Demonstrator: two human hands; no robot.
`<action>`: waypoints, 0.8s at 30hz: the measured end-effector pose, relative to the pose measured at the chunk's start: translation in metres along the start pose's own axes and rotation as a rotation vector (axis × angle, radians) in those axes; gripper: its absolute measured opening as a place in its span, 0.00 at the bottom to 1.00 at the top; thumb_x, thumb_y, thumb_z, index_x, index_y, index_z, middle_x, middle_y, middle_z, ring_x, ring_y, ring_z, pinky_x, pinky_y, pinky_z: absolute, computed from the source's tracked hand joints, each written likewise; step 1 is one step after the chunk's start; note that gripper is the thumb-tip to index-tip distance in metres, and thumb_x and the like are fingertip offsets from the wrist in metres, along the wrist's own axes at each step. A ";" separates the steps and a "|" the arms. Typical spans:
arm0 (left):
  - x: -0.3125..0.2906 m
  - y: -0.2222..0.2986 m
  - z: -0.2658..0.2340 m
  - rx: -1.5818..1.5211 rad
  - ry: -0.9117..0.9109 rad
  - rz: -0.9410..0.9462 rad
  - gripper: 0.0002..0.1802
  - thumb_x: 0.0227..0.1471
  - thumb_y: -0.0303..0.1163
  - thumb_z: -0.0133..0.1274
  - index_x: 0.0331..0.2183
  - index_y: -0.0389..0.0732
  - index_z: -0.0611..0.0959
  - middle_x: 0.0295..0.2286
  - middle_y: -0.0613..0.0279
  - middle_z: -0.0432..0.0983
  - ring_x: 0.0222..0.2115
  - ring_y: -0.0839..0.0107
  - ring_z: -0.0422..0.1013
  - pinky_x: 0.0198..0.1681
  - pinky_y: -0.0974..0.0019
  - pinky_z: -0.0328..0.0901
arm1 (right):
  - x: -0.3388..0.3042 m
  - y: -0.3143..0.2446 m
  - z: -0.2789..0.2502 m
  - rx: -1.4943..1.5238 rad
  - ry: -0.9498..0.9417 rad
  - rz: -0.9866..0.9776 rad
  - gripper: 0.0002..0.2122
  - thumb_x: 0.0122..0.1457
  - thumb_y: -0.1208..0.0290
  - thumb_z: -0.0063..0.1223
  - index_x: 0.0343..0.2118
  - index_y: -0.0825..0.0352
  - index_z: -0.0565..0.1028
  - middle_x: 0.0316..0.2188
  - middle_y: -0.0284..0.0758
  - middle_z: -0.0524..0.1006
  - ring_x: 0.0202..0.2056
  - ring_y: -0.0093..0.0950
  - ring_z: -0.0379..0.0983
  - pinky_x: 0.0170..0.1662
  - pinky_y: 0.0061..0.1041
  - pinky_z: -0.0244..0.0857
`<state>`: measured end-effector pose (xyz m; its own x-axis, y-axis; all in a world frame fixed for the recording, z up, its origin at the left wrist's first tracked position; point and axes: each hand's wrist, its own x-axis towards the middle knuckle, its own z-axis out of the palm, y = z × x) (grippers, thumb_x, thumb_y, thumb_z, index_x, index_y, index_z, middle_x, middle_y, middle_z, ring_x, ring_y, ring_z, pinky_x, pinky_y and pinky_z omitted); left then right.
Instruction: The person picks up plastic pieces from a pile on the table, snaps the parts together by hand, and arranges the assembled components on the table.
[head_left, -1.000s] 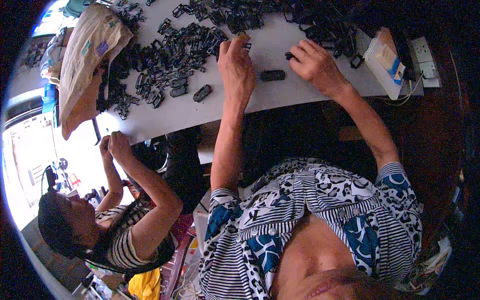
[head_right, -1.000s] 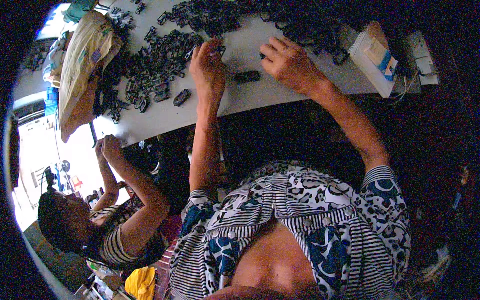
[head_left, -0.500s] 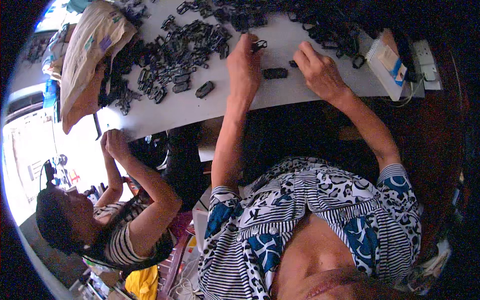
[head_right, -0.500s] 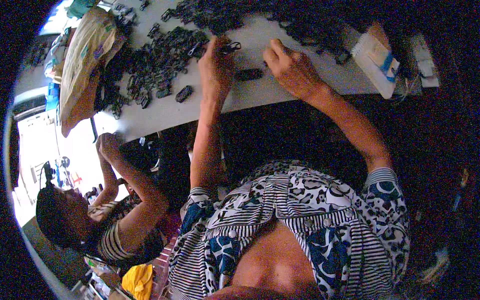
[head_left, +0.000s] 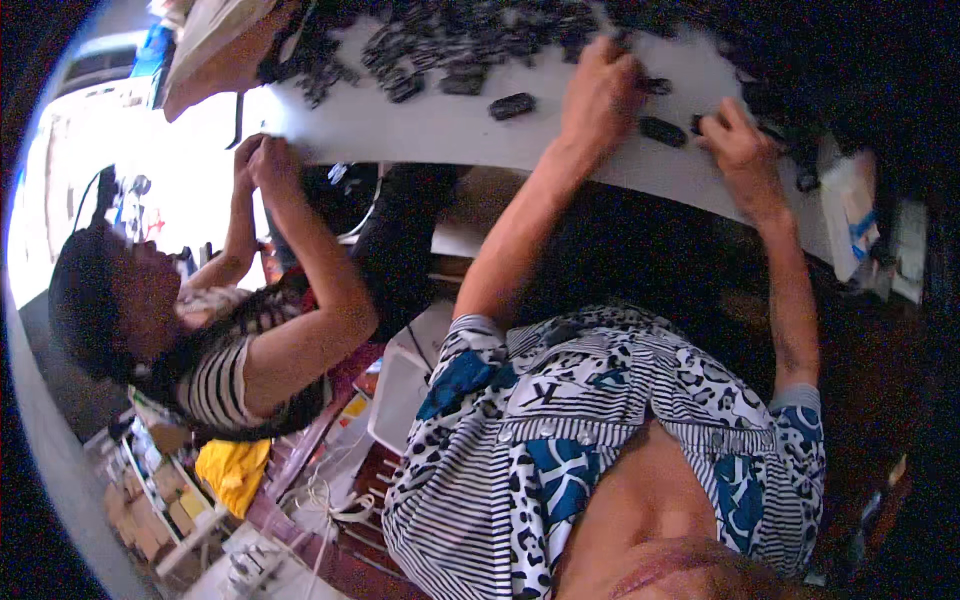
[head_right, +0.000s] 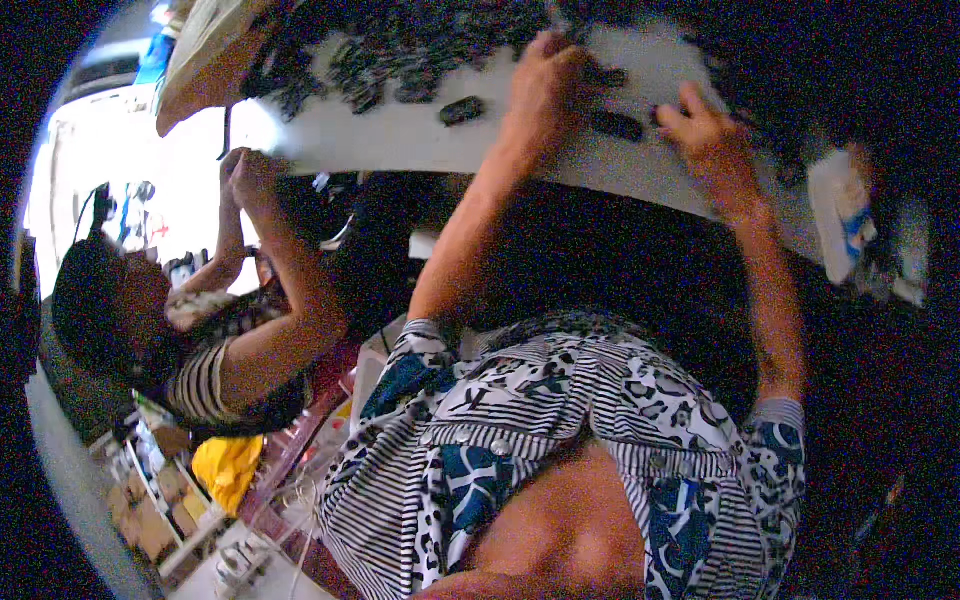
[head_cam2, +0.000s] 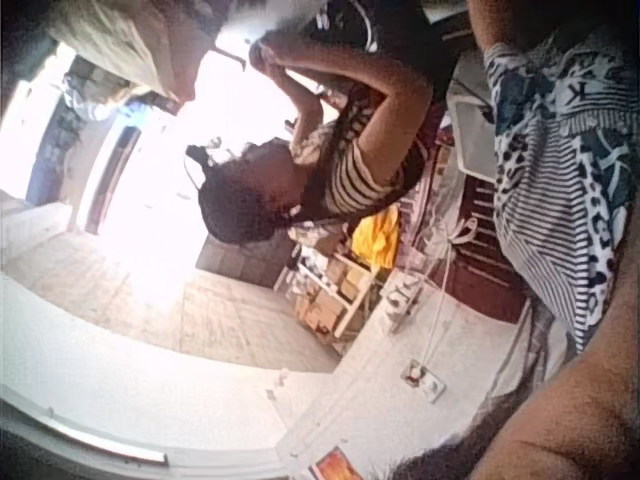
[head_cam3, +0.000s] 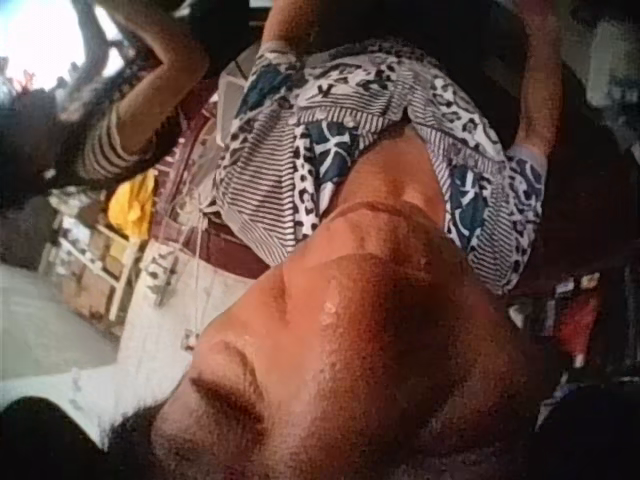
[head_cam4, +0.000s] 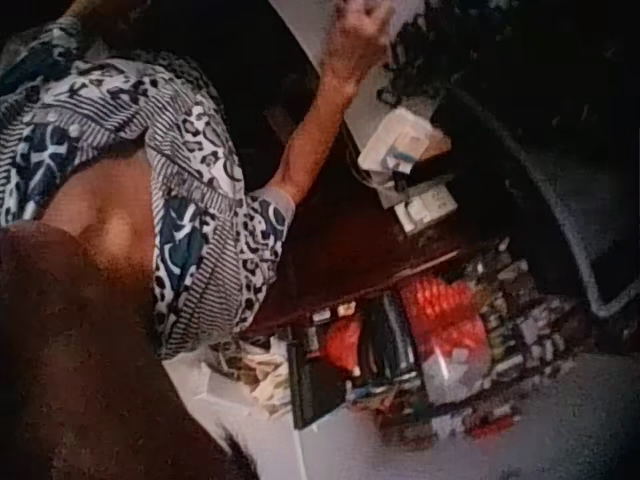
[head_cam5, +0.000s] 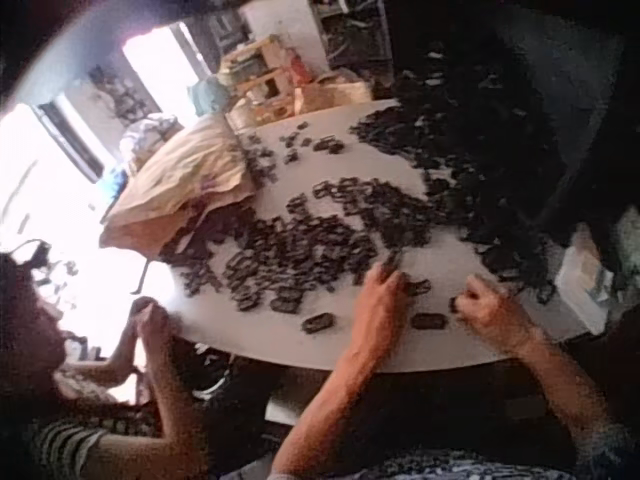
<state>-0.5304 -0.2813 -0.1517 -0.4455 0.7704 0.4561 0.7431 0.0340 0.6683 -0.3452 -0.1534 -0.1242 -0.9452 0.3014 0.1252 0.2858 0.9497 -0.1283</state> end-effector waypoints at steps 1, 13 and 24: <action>0.003 -0.003 0.001 -0.015 -0.011 -0.026 0.13 0.33 0.23 0.59 0.29 0.36 0.78 0.34 0.46 0.69 0.37 0.47 0.66 0.39 0.53 0.64 | 0.000 0.007 0.003 -0.017 -0.002 0.022 0.12 0.48 0.76 0.58 0.35 0.68 0.70 0.40 0.40 0.71 0.39 0.42 0.72 0.37 0.35 0.68; 0.037 0.023 0.036 -0.054 -0.035 -0.102 0.17 0.30 0.17 0.60 0.30 0.34 0.80 0.33 0.52 0.70 0.36 0.54 0.68 0.38 0.59 0.64 | 0.049 0.043 -0.003 0.397 0.270 -0.128 0.16 0.46 0.75 0.59 0.40 0.66 0.72 0.37 0.38 0.71 0.39 0.38 0.72 0.41 0.30 0.67; 0.042 0.029 0.042 -0.014 -0.007 -0.093 0.13 0.32 0.23 0.61 0.28 0.39 0.82 0.30 0.56 0.74 0.33 0.59 0.71 0.36 0.63 0.67 | 0.056 0.050 -0.013 0.162 0.242 -0.256 0.11 0.42 0.74 0.59 0.31 0.68 0.73 0.35 0.38 0.72 0.39 0.38 0.72 0.39 0.33 0.68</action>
<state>-0.5061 -0.2213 -0.1377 -0.5088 0.7689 0.3872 0.6915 0.0972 0.7158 -0.3814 -0.0876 -0.1113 -0.9129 0.0863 0.3990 -0.0014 0.9767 -0.2144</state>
